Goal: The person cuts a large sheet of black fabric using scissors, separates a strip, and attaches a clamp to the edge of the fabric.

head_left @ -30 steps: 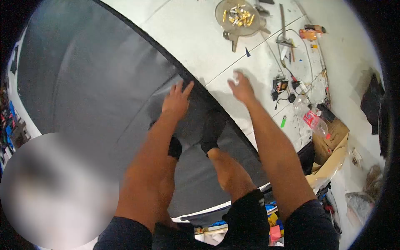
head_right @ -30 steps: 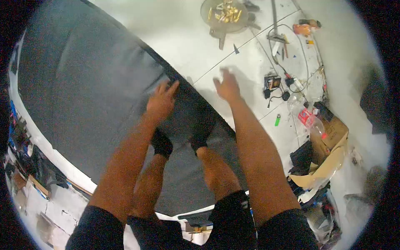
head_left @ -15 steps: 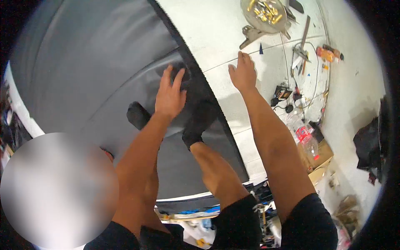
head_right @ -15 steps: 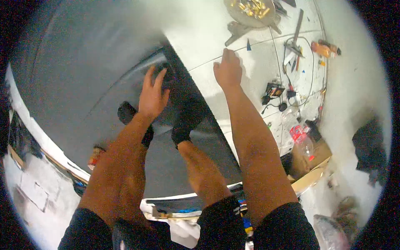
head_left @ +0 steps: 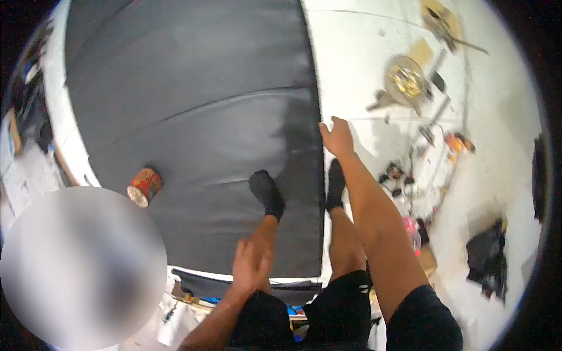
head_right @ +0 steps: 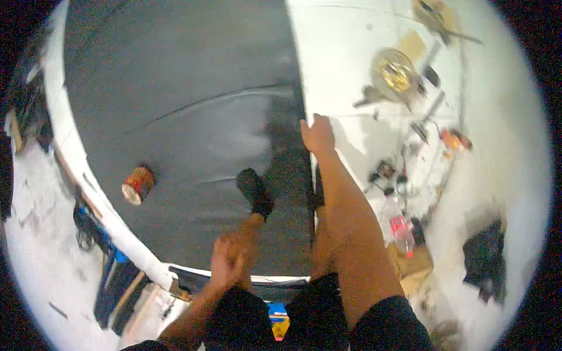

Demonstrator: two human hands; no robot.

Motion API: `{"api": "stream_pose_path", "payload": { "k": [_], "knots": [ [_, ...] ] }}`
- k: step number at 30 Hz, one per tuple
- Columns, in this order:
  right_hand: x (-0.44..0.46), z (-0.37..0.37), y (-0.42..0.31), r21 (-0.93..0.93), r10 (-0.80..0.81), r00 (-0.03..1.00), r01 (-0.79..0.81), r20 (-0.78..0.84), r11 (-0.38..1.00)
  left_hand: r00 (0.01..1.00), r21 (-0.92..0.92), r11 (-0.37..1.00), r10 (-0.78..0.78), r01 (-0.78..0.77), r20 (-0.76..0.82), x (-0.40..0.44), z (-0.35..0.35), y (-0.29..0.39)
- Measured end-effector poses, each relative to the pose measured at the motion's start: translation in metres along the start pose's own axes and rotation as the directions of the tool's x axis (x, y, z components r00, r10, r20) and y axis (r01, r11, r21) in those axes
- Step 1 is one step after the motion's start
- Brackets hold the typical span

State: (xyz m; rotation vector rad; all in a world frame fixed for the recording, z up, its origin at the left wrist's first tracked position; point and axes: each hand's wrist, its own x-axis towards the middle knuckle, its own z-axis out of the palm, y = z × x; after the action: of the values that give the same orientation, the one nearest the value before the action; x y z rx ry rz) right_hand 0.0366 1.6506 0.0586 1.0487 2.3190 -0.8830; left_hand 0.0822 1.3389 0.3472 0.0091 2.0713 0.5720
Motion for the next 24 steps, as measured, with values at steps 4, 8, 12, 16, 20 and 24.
{"api": "stream_pose_path", "payload": {
  "k": [4, 8, 12, 16, 20, 24],
  "knots": [
    [0.060, 0.036, -0.029, 0.179, 0.023, 0.983, -0.056, 0.183, 0.982, 0.965, 0.021, 0.998, -0.045, 0.052, -0.256, -0.047, 0.019, -0.001],
    [0.085, 0.080, -0.056, -0.006, 0.206, 0.957, -0.212, -0.203, 0.977, 0.901, -0.088, 0.996, -0.067, 0.032, -0.430, -0.055, 0.049, -0.006],
    [0.088, 0.079, -0.048, 0.142, 0.259, 0.942, -0.233, -0.214, 0.962, 0.860, -0.176, 0.979, -0.176, 0.102, -0.479, -0.063, 0.072, 0.010],
    [0.097, 0.099, -0.034, 0.282, 0.360, 0.924, -0.314, -0.126, 0.906, 0.845, -0.238, 0.951, -0.289, 0.198, -0.449, -0.077, 0.096, 0.026],
    [0.077, 0.081, -0.063, 0.251, 0.355, 0.926, -0.315, -0.130, 0.915, 0.892, -0.239, 0.958, -0.242, 0.157, -0.382, -0.062, 0.093, 0.053],
    [0.090, 0.072, -0.059, 0.284, 0.294, 0.954, -0.268, -0.053, 0.921, 0.914, -0.176, 0.974, -0.197, 0.141, -0.356, -0.049, 0.091, 0.064]
  ]
}}
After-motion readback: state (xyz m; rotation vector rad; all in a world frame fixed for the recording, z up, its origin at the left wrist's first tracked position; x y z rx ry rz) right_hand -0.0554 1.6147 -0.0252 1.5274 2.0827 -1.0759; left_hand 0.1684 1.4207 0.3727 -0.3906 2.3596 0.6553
